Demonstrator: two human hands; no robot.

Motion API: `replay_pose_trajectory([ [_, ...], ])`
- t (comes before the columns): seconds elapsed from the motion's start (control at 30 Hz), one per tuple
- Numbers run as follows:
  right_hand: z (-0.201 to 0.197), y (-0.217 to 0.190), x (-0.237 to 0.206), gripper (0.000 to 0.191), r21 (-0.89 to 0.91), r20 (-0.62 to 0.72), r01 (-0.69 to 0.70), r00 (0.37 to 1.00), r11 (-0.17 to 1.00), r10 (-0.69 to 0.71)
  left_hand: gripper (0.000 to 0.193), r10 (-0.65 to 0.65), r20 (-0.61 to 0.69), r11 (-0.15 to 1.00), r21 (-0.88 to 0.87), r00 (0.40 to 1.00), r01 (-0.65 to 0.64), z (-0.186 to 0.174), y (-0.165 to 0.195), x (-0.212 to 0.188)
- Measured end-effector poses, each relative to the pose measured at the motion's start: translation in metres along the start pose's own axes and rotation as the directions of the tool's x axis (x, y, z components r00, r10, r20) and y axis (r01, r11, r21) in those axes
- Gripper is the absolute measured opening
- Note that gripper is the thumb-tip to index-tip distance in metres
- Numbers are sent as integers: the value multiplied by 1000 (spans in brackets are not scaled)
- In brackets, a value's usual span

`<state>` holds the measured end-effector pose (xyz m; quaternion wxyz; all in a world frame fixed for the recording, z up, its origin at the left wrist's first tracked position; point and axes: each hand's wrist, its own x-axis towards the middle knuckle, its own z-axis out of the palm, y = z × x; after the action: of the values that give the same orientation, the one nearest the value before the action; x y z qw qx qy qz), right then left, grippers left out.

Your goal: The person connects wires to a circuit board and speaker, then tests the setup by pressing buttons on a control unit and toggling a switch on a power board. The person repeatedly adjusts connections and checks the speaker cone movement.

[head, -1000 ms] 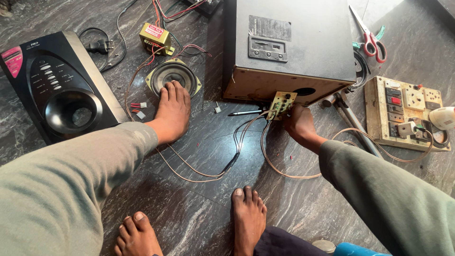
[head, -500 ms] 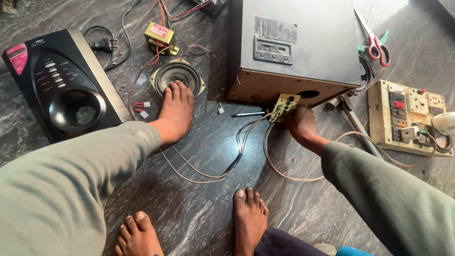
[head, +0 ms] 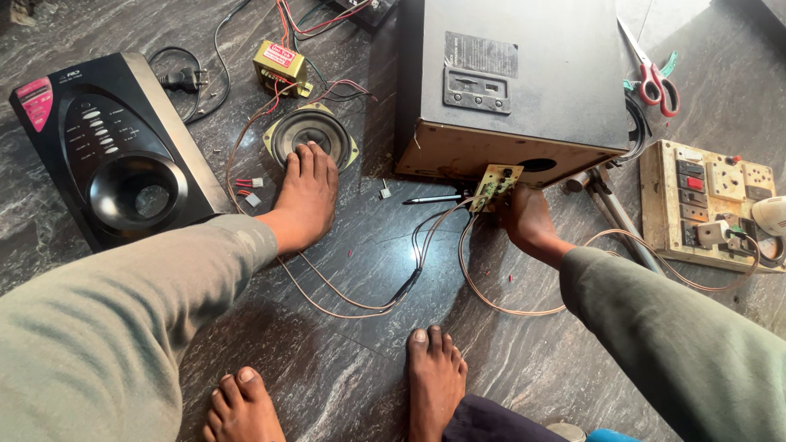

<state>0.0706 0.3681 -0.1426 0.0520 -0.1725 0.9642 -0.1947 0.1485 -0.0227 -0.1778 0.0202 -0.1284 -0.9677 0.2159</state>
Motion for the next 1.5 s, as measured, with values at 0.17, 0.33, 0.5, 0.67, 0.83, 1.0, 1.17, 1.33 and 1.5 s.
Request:
replay_pose_trajectory([
  [0.17,-7,-8,0,25,132,123,-173,980,976,157,73,-3,-10,1000,-10,1000,3,2,1,0],
  [0.33,-5,-3,3,22,148,117,-150,984,978,133,74,10,-3,1000,-6,1000,-10,0,0,1],
  [0.5,3,12,6,22,35,22,6,1000,999,-7,73,25,15,1000,-15,1000,-25,-1,-1,1],
  [0.67,8,29,5,27,15,71,-62,996,998,60,72,18,4,1000,-9,1000,-18,2,0,2],
  [0.83,17,44,8,29,-22,46,19,999,1000,-18,71,11,-9,1000,-6,1000,-11,3,1,3],
  [1.0,21,43,11,29,-26,-25,93,995,995,-94,70,11,0,1000,-10,1000,-11,4,1,2],
  [1.17,4,23,8,31,116,141,-82,988,990,65,72,7,7,1000,-1,1000,-7,1,1,1],
  [1.33,-5,9,8,31,50,147,-51,988,997,43,75,14,30,1000,-10,999,-13,-2,0,0],
  [1.5,-1,16,4,26,63,58,24,998,998,-28,74,19,15,1000,-1,1000,-19,-1,-1,0],
])
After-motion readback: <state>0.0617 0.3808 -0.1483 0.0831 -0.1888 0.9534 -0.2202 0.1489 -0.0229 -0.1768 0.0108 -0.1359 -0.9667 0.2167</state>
